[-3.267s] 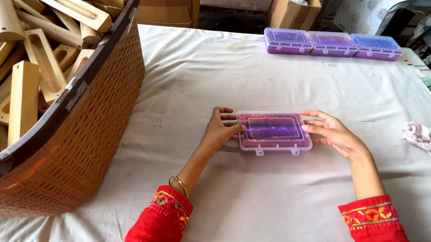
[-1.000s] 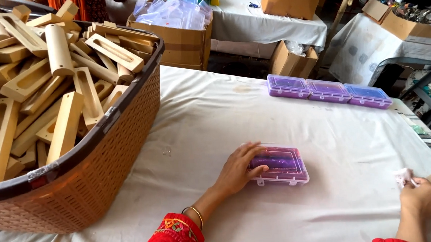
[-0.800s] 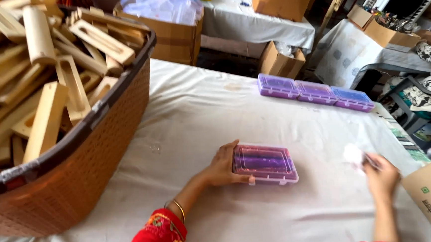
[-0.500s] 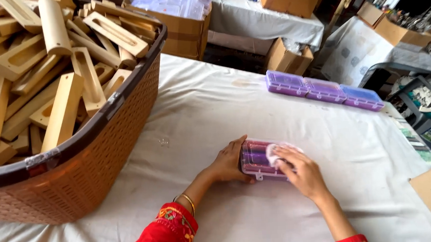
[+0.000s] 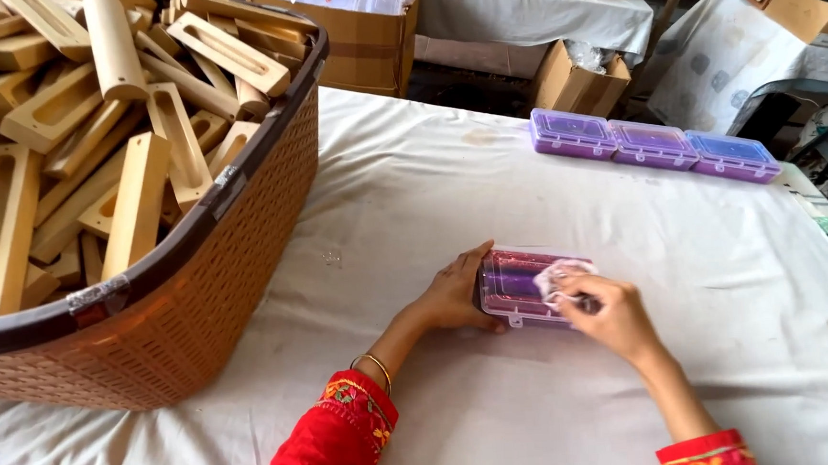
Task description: The recorder is wrapping colored decorative sticks in plastic, placing them into small clear boxes, and then cleaning both the boxes and wooden base components with a cloth.
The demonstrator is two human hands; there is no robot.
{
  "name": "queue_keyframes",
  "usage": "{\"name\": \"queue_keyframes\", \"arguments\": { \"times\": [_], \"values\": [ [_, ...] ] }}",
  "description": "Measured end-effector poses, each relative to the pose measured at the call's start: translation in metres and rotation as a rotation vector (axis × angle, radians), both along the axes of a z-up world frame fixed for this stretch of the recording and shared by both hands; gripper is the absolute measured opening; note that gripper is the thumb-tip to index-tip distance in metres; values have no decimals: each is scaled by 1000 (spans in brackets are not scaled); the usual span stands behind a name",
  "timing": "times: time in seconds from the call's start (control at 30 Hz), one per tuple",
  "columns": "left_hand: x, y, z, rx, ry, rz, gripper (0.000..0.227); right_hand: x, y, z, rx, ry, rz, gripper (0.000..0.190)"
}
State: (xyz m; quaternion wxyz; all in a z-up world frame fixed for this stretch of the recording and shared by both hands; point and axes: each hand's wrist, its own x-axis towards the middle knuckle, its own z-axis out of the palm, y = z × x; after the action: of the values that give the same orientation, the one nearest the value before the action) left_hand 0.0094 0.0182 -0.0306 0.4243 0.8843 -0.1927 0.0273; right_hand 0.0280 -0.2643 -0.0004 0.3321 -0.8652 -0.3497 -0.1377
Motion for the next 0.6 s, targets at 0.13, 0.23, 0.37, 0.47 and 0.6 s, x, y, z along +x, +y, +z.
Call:
{"name": "queue_keyframes", "arguments": {
  "times": [0.13, 0.23, 0.37, 0.47, 0.6],
  "values": [
    [9, 1, -20, 3, -27, 5, 145, -50, 73, 25, -140, 179, -43, 45],
    [11, 3, -21, -8, -37, 0, 143, -60, 81, 40, -256, 120, 43, 59],
    [0, 4, -6, 5, -12, 6, 142, -19, 43, 18, -343, -66, 53, 56],
    [-5, 3, 4, 18, 3, 2, 142, 9, 11, 14, -475, -87, -125, 54],
    [-3, 2, 1, 21, -9, 5, 142, 6, 19, 12, -506, -161, -177, 61]
  ]
}}
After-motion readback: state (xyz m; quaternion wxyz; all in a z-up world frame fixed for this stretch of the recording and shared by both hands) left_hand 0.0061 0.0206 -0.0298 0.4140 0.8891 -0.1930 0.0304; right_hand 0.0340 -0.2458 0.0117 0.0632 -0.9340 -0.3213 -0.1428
